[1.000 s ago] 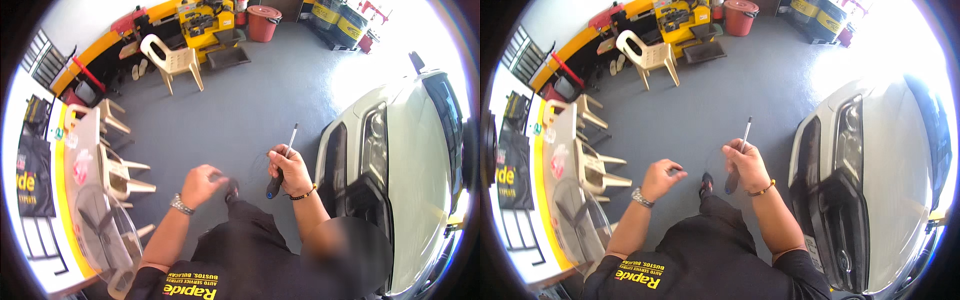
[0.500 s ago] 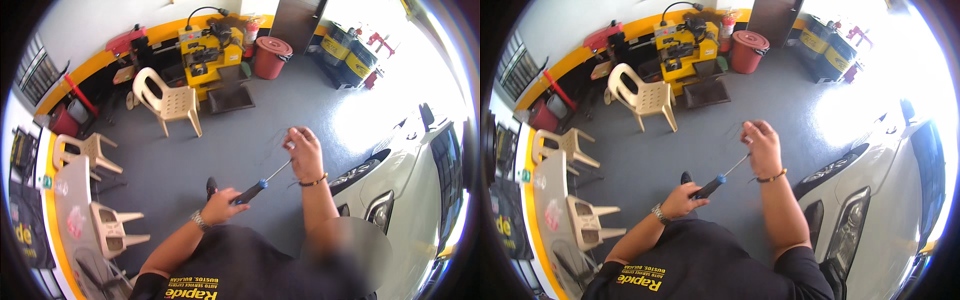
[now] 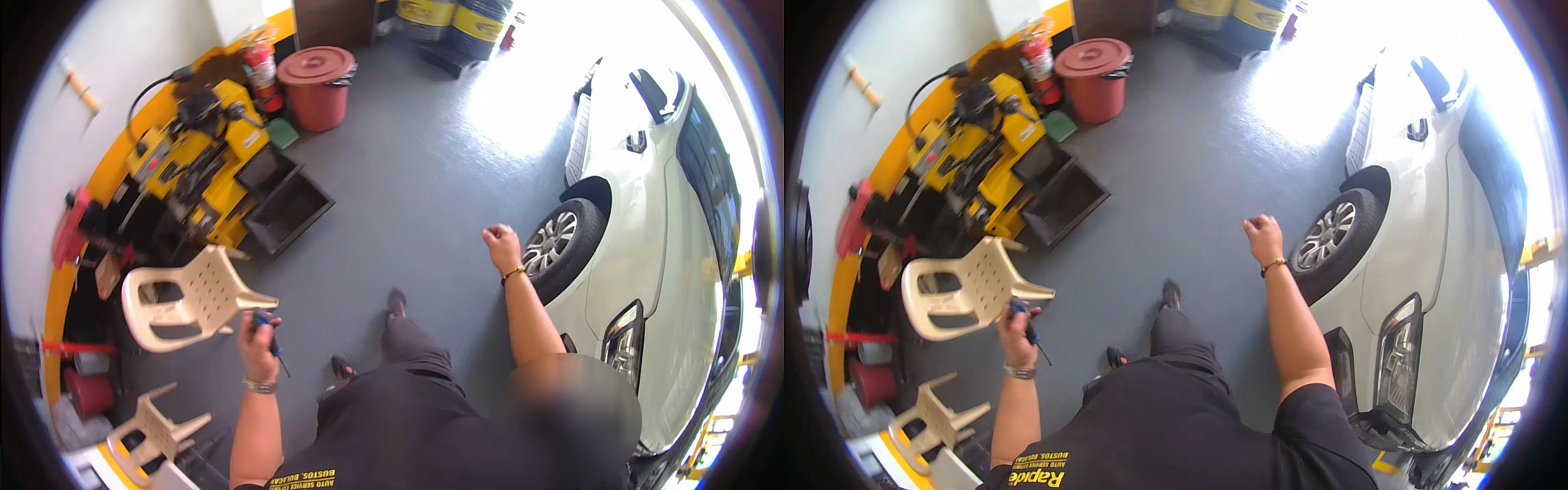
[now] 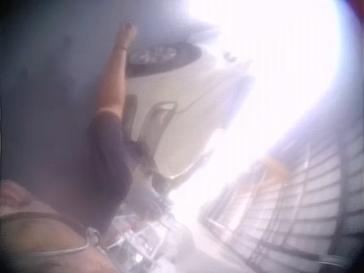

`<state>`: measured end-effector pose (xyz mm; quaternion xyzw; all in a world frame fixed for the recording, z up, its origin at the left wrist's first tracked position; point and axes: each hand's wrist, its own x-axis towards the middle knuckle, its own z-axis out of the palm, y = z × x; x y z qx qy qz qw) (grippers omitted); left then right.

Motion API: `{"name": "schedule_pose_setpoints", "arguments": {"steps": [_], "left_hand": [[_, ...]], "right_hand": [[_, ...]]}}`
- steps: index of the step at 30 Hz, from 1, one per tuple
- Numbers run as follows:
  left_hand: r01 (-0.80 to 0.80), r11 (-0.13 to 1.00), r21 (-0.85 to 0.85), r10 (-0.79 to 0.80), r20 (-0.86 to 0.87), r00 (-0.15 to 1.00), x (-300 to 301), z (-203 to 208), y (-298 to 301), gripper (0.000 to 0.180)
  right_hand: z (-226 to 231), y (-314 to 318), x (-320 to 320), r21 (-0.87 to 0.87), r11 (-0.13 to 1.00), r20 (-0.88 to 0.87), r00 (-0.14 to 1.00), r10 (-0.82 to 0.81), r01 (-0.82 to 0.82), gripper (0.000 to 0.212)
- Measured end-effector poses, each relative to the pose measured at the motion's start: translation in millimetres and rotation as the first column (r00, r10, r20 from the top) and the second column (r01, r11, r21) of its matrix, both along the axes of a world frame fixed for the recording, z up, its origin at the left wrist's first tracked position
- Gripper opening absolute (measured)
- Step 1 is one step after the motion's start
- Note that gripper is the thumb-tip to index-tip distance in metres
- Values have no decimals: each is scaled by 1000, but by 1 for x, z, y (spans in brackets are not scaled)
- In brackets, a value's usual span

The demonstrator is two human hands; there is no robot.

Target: The person assembles a standing fan in a garage. They attach the fan blades to the motor housing, secure the front grille, and use a screwdriver to tighten the central nut. The person then positions the assembled fan on its stand.

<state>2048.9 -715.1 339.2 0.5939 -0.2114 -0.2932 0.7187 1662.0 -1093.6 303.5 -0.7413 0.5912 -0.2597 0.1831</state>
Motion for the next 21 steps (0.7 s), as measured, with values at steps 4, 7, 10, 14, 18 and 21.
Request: {"name": "schedule_pose_setpoints", "arguments": {"steps": [4,7,10,14,18,21], "left_hand": [[-20,997,78,51,-420,906,74,-19,-115,29],[41,934,354,77,-313,947,135,-125,-139,25],[-36,634,772,102,-37,994,121,-160,-116,28],[-145,-146,979,-171,119,978,102,-201,-42,59],[-46,-150,988,286,88,954,81,-159,-79,54],[-98,-52,994,319,110,941,108,-186,-115,50]], "right_hand": [[-78,-62,-43,115,981,-113,983,-146,158,31],[-125,-125,-79,190,947,-190,956,-224,259,30],[-119,-196,-62,300,912,-340,924,-173,281,28],[-97,-311,8,219,967,-420,907,-27,130,28],[-106,-418,116,197,977,-319,937,142,-81,27],[-106,-482,232,236,942,-150,948,280,-240,27]]}}
